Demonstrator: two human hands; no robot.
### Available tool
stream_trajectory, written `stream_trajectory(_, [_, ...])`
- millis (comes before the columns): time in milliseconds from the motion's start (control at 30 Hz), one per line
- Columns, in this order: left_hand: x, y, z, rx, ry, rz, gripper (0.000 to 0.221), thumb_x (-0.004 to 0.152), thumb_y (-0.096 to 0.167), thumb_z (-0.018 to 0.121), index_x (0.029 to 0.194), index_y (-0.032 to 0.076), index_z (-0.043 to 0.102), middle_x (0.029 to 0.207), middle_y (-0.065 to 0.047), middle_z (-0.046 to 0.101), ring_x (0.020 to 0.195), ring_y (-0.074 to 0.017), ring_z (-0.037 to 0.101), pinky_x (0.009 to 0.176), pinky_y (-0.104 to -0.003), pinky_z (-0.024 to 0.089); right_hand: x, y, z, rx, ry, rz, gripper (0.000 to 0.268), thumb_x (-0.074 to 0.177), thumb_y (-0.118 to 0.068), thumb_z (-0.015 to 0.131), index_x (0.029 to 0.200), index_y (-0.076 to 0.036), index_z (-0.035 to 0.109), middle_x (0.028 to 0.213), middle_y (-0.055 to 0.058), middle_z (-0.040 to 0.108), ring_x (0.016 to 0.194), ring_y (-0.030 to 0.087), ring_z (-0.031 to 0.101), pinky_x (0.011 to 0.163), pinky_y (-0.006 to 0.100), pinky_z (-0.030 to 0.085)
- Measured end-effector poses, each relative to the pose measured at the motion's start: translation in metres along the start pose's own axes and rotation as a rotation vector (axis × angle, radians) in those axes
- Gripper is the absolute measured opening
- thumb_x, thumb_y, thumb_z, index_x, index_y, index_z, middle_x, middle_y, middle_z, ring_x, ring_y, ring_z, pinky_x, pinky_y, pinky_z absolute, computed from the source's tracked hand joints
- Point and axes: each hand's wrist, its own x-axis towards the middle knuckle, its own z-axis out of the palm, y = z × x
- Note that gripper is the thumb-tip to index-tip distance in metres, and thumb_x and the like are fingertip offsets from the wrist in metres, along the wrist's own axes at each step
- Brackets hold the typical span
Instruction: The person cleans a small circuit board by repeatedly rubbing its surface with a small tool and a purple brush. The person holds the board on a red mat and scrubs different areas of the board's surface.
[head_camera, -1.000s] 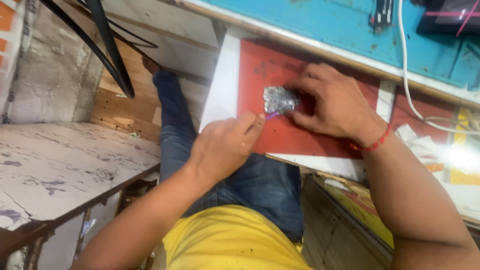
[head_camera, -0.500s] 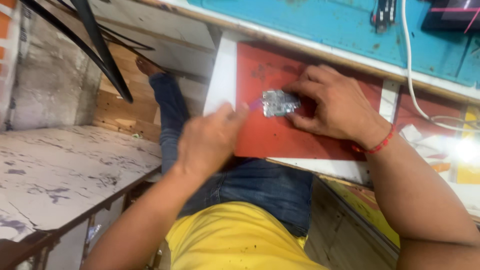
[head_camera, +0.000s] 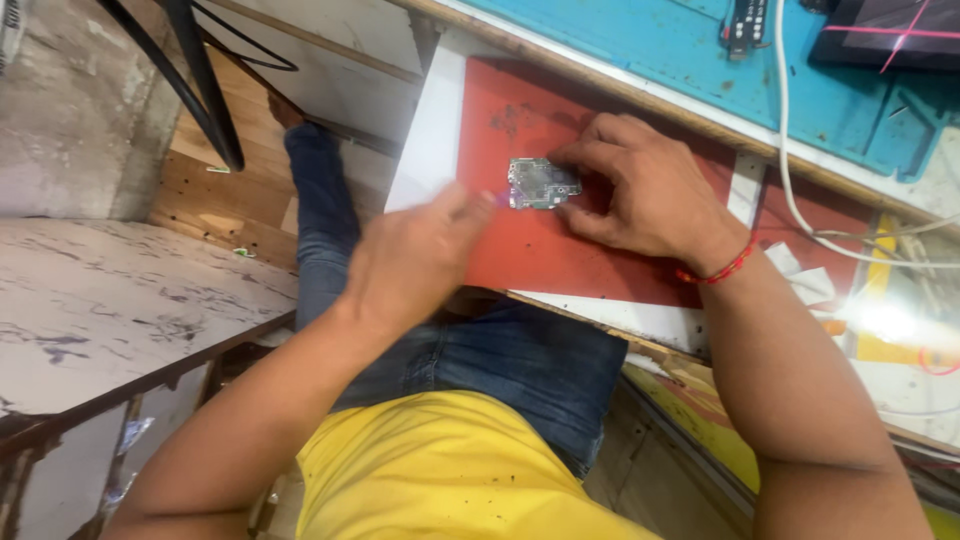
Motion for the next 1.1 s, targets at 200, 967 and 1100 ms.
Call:
stream_trajectory(200, [0.017, 0.006, -0.015, 0.021, -0.056, -0.056, 0.022, 0.092, 0.006, 0.061, 0.112, 0.011, 0.07, 0.09, -0.009, 0.065, 0.062, -0.0322, 0.066, 0.05, -0.043, 0.052, -0.007, 0.006, 0.003, -0.024, -0.009, -0.024, 0.044, 0.076, -0.026, 0.082, 0.116, -0.009, 0.075, 0.101, 0.009, 0.063, 0.094, 0.03, 0.065, 0.075, 0.042, 0.055])
stream_trajectory(967, [0.006, -0.007, 0.005, 0.068, -0.004, -0.034, 0.021, 0.099, 0.008, 0.06, 0.118, 0.009, 0.068, 0.087, -0.01, 0.061, 0.062, -0.03, 0.066, 0.05, -0.043, 0.051, -0.002, 0.006, 0.005, -0.076, 0.049, -0.006, 0.044, 0.078, -0.026, 0.083, 0.117, -0.008, 0.075, 0.103, 0.008, 0.065, 0.094, 0.028, 0.065, 0.078, 0.041, 0.055])
stream_trajectory(1100, [0.004, -0.01, 0.005, 0.032, 0.026, 0.016, 0.027, 0.092, 0.004, 0.059, 0.117, 0.009, 0.068, 0.093, -0.01, 0.064, 0.065, -0.0305, 0.067, 0.054, -0.043, 0.053, -0.001, 0.005, 0.005, -0.102, 0.101, -0.016, 0.04, 0.079, -0.028, 0.084, 0.113, -0.009, 0.076, 0.1, 0.008, 0.065, 0.093, 0.028, 0.065, 0.078, 0.041, 0.056])
